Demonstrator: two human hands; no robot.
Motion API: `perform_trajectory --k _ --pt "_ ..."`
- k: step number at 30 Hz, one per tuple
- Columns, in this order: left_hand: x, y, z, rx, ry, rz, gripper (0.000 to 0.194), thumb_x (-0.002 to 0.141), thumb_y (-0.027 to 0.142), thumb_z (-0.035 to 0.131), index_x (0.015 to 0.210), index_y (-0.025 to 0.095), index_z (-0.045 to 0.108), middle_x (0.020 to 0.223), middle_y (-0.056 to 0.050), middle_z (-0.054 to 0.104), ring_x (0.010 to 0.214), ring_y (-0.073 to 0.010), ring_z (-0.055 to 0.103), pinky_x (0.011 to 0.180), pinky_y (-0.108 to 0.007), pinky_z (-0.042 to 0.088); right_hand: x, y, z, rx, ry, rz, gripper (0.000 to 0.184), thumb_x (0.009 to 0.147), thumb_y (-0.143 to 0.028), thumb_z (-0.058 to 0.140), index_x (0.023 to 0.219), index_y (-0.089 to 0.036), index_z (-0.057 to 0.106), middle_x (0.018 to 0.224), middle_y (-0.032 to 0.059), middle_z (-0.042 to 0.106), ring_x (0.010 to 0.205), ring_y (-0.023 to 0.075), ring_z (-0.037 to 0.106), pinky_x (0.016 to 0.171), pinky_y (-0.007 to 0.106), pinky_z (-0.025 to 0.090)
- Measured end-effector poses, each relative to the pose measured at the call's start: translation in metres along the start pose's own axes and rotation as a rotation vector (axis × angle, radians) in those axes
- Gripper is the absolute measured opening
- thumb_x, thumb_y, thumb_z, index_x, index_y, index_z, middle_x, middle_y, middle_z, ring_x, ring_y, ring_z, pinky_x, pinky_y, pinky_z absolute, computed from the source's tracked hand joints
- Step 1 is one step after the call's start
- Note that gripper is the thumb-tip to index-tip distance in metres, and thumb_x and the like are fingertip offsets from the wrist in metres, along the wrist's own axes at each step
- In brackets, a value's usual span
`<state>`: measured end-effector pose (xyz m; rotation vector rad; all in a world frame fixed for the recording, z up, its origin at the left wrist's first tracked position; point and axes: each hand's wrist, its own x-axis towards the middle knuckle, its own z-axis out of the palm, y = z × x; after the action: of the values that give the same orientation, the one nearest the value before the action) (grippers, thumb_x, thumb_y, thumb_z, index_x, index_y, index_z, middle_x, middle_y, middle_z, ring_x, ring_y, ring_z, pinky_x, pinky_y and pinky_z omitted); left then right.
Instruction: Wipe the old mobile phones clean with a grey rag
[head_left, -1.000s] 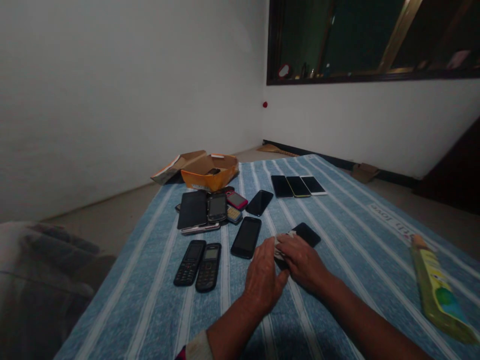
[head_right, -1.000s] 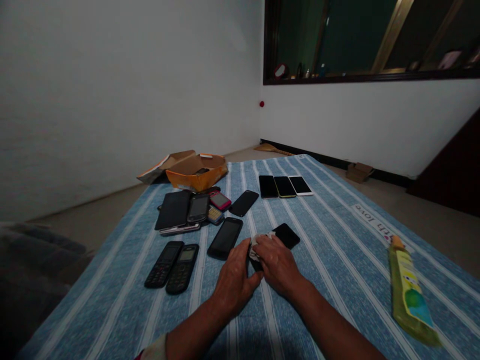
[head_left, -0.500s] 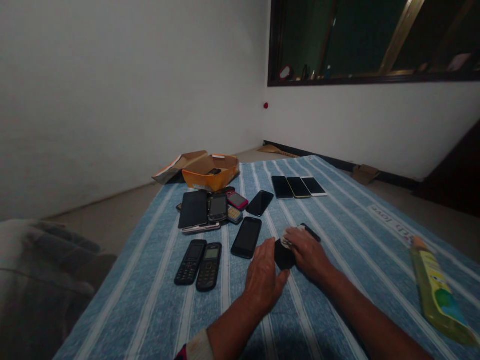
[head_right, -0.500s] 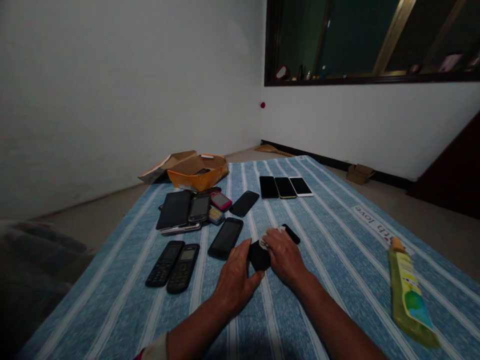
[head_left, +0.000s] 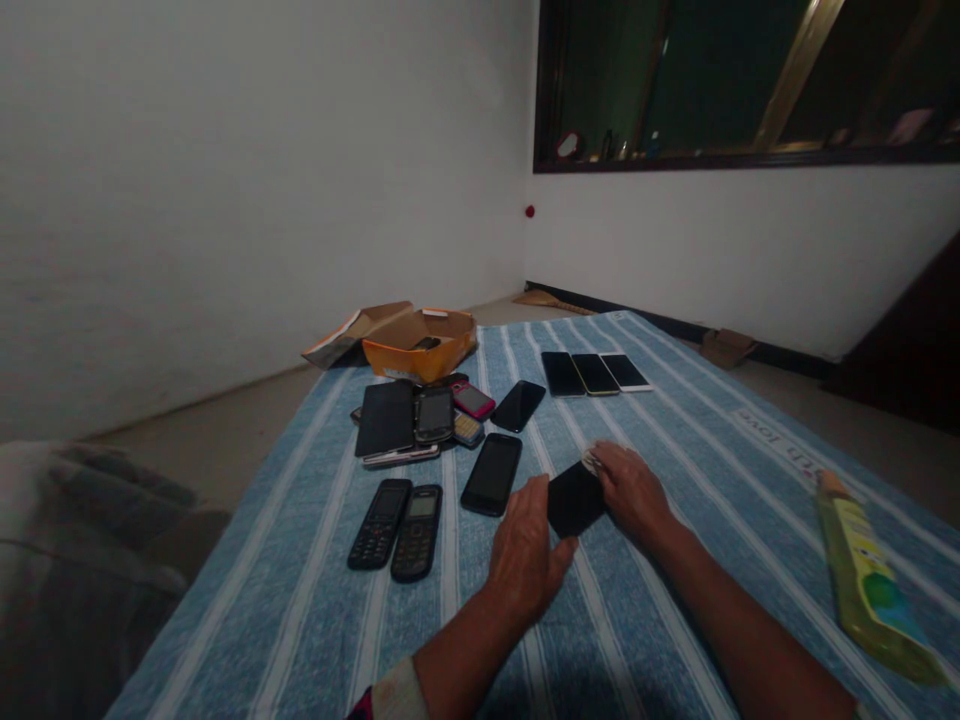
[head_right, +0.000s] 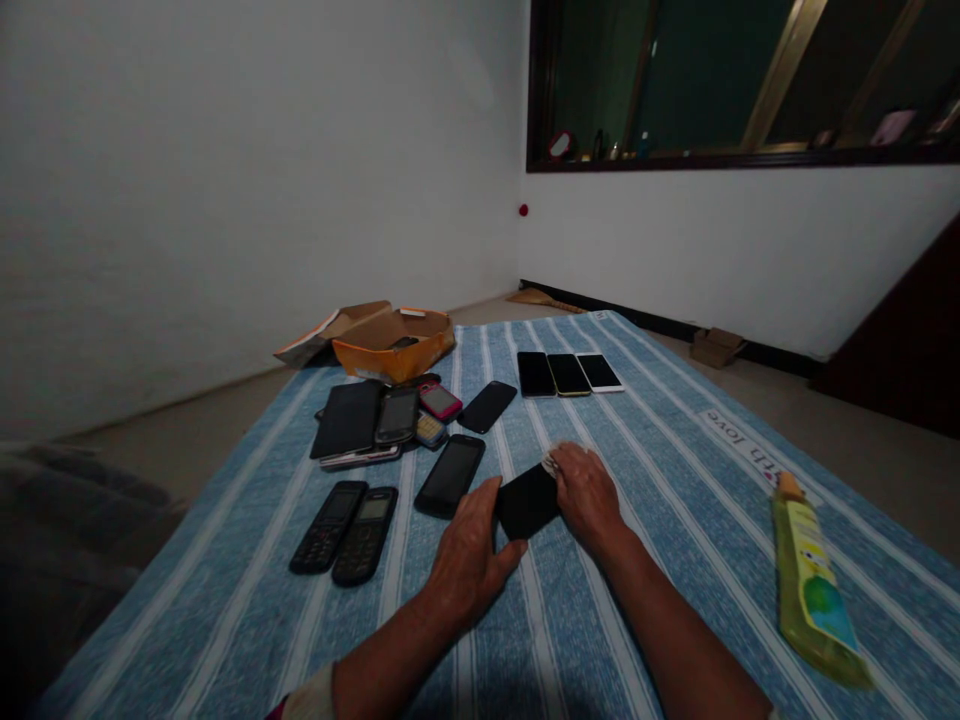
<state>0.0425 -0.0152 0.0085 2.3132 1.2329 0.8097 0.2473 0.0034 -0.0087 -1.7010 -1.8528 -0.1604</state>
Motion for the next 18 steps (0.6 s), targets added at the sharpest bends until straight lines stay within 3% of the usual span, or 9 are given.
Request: perform_trajectory --k 8,15,18 --pt "0.0 -0.005 0.003 -0.03 0.041 0.059 0.068 0.073 0.017 0.062 0.136 0.017 0.035 0.129 -0.015 0.056 0.122 -0.0313 0.054 0.1 -0.052 0.047 -0.007 -0.044 -0.007 0.145 -0.154 -0.295 0.036 0.087 -0.007 0.044 0.113 -0.019 0.066 0.123 0.0111 0.067 0.12 0.0232 0.058 0.107 0.045 0.04" --pt "-0.004 0.0 0.002 -0.028 -0.009 -0.015 0.075 0.072 0.018 0.065 0.139 0.016 0.032 0.133 -0.016 0.053 0.126 -0.0334 0.049 0.103 -0.054 0.044 -0.007 -0.019 -0.002 0.04 -0.066 -0.133 0.037 0.085 -0.007 0.044 0.111 -0.019 0.067 0.124 0.0137 0.067 0.12 0.0272 0.059 0.106 0.054 0.039" --pt "-0.004 0.004 -0.001 -0.054 -0.042 -0.037 0.071 0.073 0.019 0.065 0.137 0.015 0.034 0.131 -0.016 0.053 0.124 -0.0322 0.049 0.103 -0.051 0.044 -0.012 -0.017 0.003 0.043 -0.035 -0.174 0.035 0.086 -0.01 0.044 0.111 -0.019 0.067 0.122 0.0135 0.067 0.118 0.0281 0.06 0.105 0.054 0.041"
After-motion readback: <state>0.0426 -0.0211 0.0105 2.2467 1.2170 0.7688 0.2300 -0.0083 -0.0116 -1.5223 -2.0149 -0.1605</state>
